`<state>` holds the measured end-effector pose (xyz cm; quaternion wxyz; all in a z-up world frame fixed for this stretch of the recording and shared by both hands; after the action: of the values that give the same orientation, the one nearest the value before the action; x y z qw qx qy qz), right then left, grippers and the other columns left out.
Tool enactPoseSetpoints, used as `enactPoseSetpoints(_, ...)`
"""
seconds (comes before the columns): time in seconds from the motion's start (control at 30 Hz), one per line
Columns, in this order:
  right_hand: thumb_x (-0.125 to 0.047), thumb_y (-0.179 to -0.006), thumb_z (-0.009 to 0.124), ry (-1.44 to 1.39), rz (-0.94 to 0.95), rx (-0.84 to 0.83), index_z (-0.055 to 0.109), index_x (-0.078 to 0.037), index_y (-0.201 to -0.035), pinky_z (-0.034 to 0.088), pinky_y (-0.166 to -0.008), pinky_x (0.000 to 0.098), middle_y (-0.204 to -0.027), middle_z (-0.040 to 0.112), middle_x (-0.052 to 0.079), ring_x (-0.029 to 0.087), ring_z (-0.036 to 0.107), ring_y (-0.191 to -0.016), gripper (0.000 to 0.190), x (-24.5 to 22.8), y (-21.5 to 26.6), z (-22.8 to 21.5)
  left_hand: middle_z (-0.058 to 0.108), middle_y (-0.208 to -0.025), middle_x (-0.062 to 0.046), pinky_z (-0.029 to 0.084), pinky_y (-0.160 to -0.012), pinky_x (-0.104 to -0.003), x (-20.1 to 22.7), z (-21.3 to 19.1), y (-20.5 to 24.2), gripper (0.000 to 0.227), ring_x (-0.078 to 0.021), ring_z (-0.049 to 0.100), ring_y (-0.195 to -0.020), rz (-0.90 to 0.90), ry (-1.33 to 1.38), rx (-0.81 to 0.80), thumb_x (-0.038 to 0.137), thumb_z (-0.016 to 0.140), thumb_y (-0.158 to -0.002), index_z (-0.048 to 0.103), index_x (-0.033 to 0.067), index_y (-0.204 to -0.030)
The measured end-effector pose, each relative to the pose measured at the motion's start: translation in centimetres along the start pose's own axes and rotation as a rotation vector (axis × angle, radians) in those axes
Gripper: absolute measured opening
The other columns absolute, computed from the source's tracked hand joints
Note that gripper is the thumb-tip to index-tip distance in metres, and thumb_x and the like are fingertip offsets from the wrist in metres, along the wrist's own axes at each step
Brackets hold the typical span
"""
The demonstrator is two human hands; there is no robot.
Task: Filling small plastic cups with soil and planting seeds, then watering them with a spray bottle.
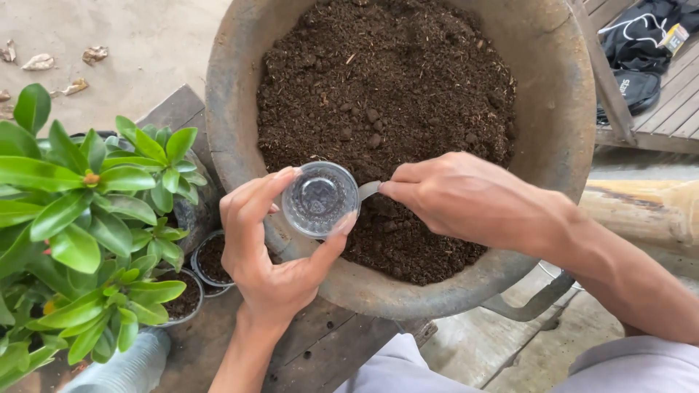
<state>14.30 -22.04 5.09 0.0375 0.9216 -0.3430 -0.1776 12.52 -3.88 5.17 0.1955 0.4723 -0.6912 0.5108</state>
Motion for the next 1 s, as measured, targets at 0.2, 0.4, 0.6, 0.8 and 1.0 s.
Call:
enactPoseSetpoints(0.2, -0.001, -0.092, 0.062, 0.015, -0.015, 0.098, 0.064, -0.003, -0.120, 0.057, -0.058, 0.0375, -0.098, 0.065, 0.004, 0.021, 0.066, -0.067, 0.027, -0.8, -0.4, -2.0, 0.067, -0.122, -0.012, 0.054, -0.090, -0.036, -0.2, 0.0, 0.3, 0.057, -0.0300, 0.065, -0.109, -0.008, -0.026, 0.003, 0.025, 0.091, -0.086, 0.059, 0.0002, -0.126)
enactPoseSetpoints(0.4, -0.001, -0.094, 0.061, 0.044, 0.047, -0.044, 0.064, -0.002, -0.122, 0.060, -0.053, 0.0389, -0.085, 0.064, 0.006, 0.023, 0.068, -0.057, 0.028, 0.3, -1.0, -0.2, 0.068, -0.125, -0.011, 0.053, -0.087, -0.035, -0.4, 0.0, 0.2, 0.057, -0.0285, 0.065, -0.109, -0.019, -0.036, -0.013, 0.024, 0.092, -0.087, 0.058, 0.0018, -0.127)
enactPoseSetpoints(0.6, -0.002, -0.095, 0.056, -0.042, 0.089, -0.079, 0.065, -0.004, -0.102, 0.055, -0.055, 0.0469, -0.077, 0.064, 0.008, 0.033, 0.068, -0.057, 0.011, 1.4, -1.1, 1.2, 0.067, -0.126, -0.011, 0.051, -0.086, -0.035, -0.5, 0.3, 0.3, 0.058, -0.0287, 0.063, -0.110, -0.028, -0.019, -0.034, 0.022, 0.093, -0.086, 0.058, 0.0016, -0.128)
enactPoseSetpoints(0.8, -0.001, -0.100, 0.058, -0.008, 0.016, 0.156, 0.063, -0.002, -0.109, 0.056, -0.056, 0.0414, -0.088, 0.064, 0.008, 0.025, 0.066, -0.064, 0.011, 0.3, -0.9, -1.4, 0.067, -0.125, -0.012, 0.051, -0.086, -0.035, -0.3, 0.3, 0.3, 0.058, -0.0292, 0.063, -0.111, -0.038, -0.042, -0.039, 0.023, 0.092, -0.086, 0.059, 0.0009, -0.128)
enactPoseSetpoints(1.0, -0.001, -0.102, 0.059, -0.036, -0.038, 0.226, 0.063, 0.001, -0.114, 0.053, -0.060, 0.0419, -0.087, 0.061, 0.008, 0.027, 0.063, -0.067, 0.013, -0.2, -0.3, -2.6, 0.067, -0.125, -0.014, 0.050, -0.086, -0.035, -0.1, 0.4, 0.2, 0.057, -0.0298, 0.062, -0.110, -0.027, -0.027, -0.042, 0.018, 0.092, -0.085, 0.059, -0.0014, -0.127)
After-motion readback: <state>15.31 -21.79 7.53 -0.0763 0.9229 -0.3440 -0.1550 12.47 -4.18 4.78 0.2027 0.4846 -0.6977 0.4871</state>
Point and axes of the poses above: each hand's wrist, its own y-axis away from the middle knuckle, its own z-axis out of the palm, x = y × z, the point moved 8 cm from there along -y, towards the middle knuckle
